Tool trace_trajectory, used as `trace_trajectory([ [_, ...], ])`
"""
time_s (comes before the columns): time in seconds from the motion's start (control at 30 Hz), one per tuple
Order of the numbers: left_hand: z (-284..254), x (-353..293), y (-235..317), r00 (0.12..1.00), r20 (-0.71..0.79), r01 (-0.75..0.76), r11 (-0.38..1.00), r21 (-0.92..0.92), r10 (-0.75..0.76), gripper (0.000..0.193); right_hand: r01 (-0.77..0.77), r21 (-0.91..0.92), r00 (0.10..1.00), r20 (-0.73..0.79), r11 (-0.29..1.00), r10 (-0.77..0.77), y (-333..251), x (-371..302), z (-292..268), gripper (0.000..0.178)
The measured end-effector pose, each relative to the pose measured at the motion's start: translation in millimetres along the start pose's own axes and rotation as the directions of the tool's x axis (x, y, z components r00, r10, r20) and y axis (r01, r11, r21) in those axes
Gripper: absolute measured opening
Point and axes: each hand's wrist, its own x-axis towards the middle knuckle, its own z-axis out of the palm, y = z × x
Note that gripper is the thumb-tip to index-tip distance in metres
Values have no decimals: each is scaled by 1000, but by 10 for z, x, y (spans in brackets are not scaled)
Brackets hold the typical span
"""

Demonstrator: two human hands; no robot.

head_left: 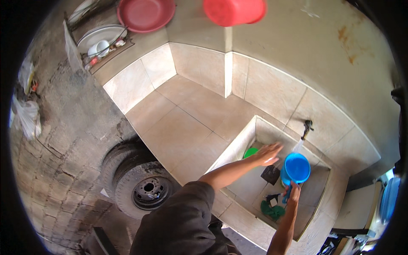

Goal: The person scrubs a tiled sink and countertop with a small dark sponge, then rinses the surfaces by repeatedly scooping water from a blue plastic scoop under a running tap and pouring it over the tiles. The person wipes the wet tiles with their hand and continues rinsing until the end of the clip.

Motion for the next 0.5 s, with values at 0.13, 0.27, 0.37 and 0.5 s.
trace_trajectory([
  [0.13, -663, -873, -1039, 982, -179, 29, 988, -149, -56, 48, 79, -117, 996, -32, 990, -83, 43, -196, -5, 21],
  [0.27, -1663, -1931, -2033, 909, -363, 211, 977, -27, -206, 29, 133, -285, 991, 45, 949, -125, -248, -686, 230, 26],
  [0.37, -2414, -2785, -2840, 917, -259, 352, 922, 163, -304, 24, 167, -400, 983, 144, 901, -118, -739, -1099, 773, 32],
  [0.5, -3185, -3490, -3996, 911, -100, 396, 777, 490, -401, 30, -7, -631, 910, 318, 776, 267, -1545, -1160, 2283, 37],
])
